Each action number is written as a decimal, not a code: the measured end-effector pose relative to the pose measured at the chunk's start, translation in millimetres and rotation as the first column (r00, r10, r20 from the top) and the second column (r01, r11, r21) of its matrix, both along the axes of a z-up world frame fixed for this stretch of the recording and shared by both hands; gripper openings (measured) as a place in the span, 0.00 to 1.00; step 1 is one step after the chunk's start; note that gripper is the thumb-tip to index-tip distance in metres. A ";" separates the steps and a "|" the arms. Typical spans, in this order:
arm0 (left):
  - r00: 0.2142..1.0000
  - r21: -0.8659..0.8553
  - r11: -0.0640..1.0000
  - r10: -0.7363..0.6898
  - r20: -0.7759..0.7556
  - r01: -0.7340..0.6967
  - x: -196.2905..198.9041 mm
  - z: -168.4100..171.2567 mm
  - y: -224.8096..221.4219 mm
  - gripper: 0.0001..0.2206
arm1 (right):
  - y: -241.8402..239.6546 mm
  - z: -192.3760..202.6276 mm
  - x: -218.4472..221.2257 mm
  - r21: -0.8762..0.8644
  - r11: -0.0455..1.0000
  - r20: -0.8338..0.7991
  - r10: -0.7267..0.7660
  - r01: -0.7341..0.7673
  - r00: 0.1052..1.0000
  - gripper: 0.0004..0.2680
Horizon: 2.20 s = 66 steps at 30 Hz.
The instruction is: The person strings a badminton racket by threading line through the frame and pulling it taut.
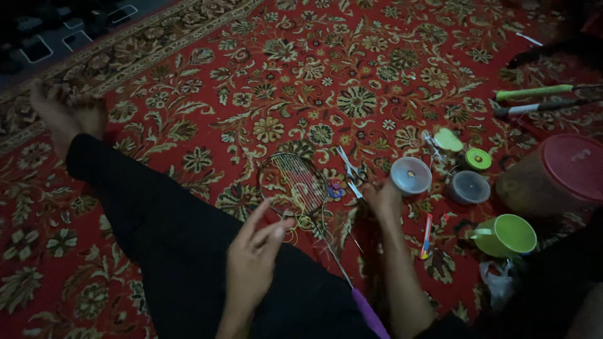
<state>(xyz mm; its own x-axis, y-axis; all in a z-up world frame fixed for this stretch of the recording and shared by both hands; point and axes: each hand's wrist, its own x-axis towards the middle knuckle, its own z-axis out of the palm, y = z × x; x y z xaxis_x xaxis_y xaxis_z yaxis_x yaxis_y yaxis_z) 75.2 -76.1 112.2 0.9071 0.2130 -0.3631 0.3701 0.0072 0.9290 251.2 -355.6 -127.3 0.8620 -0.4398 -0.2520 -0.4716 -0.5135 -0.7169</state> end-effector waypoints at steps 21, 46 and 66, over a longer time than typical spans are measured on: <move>0.991 -0.495 0.861 0.136 0.001 -0.117 59.4 -193.7 -30.1 0.05 | -15.6 -25.1 -26.0 -0.267 0.940 -0.075 0.201 -0.213 0.977 0.16; 0.947 -0.024 0.989 0.146 0.287 -0.145 52.9 -164.3 -30.4 0.08 | 36.1 22.7 -45.9 0.085 0.501 0.356 0.792 -0.861 0.496 0.13; 0.951 -0.120 0.978 0.194 0.239 -0.170 68.2 -185.0 -28.3 0.07 | 31.0 53.3 -45.3 0.170 0.574 0.368 0.717 -0.801 0.592 0.08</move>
<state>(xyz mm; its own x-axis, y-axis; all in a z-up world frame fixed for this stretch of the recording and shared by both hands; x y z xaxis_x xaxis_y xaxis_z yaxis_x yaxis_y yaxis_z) 143.4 -104.5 -72.8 0.9201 0.3579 -0.1591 0.1124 0.1479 0.9826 205.9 -324.7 -74.1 0.8851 0.4652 0.0119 0.1963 -0.3500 -0.9159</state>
